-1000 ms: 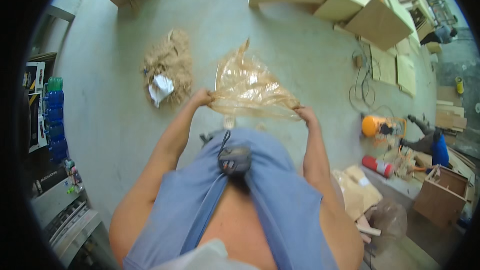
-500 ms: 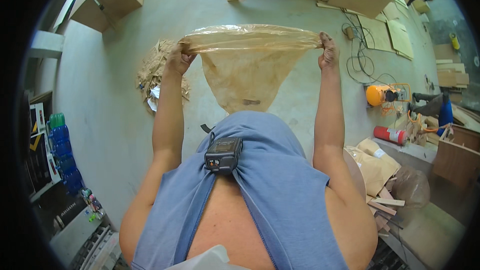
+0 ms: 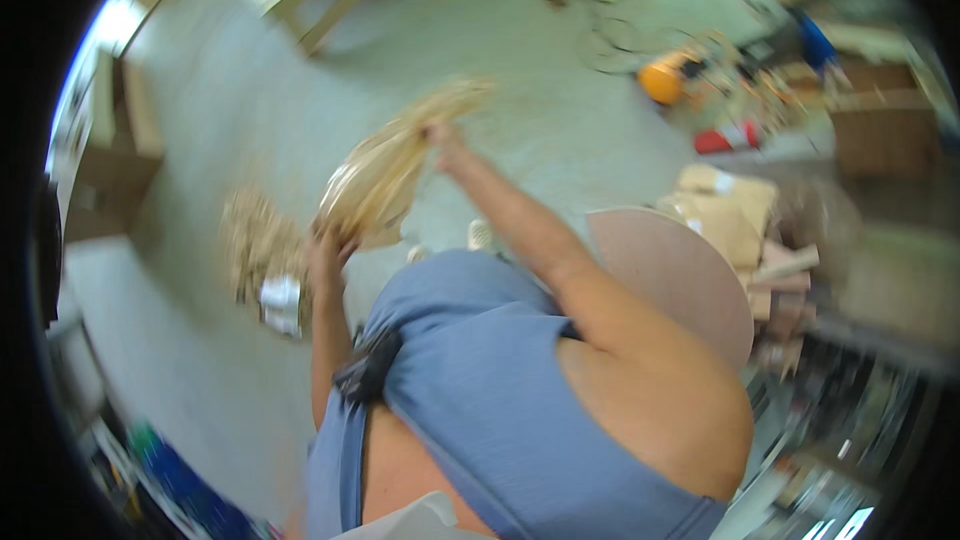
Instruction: Sweeping sawdust from the floor and organizing plastic bags/materials in a workshop.
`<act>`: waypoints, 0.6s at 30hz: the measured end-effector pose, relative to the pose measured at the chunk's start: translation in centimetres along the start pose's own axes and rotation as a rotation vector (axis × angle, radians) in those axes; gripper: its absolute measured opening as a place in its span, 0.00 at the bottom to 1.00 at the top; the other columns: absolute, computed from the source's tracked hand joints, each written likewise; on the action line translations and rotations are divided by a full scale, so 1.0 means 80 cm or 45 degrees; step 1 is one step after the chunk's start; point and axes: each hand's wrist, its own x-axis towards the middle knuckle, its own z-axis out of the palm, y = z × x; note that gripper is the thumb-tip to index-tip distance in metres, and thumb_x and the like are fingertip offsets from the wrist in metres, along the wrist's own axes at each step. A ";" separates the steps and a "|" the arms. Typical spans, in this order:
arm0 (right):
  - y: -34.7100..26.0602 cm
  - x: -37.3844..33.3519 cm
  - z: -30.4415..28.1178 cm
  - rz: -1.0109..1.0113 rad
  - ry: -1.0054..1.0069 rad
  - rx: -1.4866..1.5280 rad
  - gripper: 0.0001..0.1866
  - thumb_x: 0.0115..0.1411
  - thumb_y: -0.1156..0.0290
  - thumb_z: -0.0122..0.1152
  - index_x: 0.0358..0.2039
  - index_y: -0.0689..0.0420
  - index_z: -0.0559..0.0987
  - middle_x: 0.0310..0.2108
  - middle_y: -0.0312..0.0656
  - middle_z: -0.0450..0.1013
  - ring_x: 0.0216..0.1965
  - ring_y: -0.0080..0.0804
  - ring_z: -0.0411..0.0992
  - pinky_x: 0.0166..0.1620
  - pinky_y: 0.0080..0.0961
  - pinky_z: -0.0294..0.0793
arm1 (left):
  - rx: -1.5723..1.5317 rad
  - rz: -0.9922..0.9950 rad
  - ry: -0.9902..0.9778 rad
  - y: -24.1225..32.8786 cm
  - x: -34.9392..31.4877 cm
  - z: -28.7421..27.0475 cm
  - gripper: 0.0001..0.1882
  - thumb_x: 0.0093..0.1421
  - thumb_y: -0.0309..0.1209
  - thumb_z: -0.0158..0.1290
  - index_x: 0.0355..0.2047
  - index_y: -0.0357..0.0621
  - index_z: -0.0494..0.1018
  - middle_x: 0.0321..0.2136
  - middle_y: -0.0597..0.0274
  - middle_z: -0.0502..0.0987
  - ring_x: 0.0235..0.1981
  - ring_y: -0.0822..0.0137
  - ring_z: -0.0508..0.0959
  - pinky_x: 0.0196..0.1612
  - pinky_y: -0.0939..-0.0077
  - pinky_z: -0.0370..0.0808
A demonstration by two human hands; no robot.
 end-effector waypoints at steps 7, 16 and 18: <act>-0.047 -0.049 0.044 0.011 -0.088 -0.041 0.04 0.48 0.71 0.57 0.23 0.57 0.74 0.19 0.33 0.67 0.21 0.20 0.64 0.25 0.20 0.62 | 0.831 0.062 -0.247 0.027 -0.015 -0.047 0.44 0.48 0.39 0.58 0.59 0.39 0.46 0.48 0.49 0.64 0.46 0.57 0.68 0.42 0.61 0.69; -0.113 -0.099 0.010 -0.302 -0.189 -0.495 0.12 0.45 0.67 0.65 0.28 0.60 0.74 0.21 0.33 0.68 0.24 0.19 0.65 0.28 0.17 0.65 | 0.543 0.110 -0.229 0.055 0.122 0.086 0.30 0.51 0.42 0.56 0.48 0.36 0.61 0.35 0.54 0.71 0.30 0.66 0.72 0.28 0.74 0.69; -0.137 -0.110 0.006 -0.419 -0.200 -0.878 0.17 0.42 0.65 0.66 0.30 0.61 0.75 0.24 0.37 0.71 0.26 0.23 0.68 0.31 0.21 0.67 | 0.451 0.085 -0.268 0.041 0.196 0.081 0.21 0.51 0.41 0.55 0.38 0.41 0.65 0.25 0.60 0.69 0.21 0.70 0.68 0.21 0.77 0.64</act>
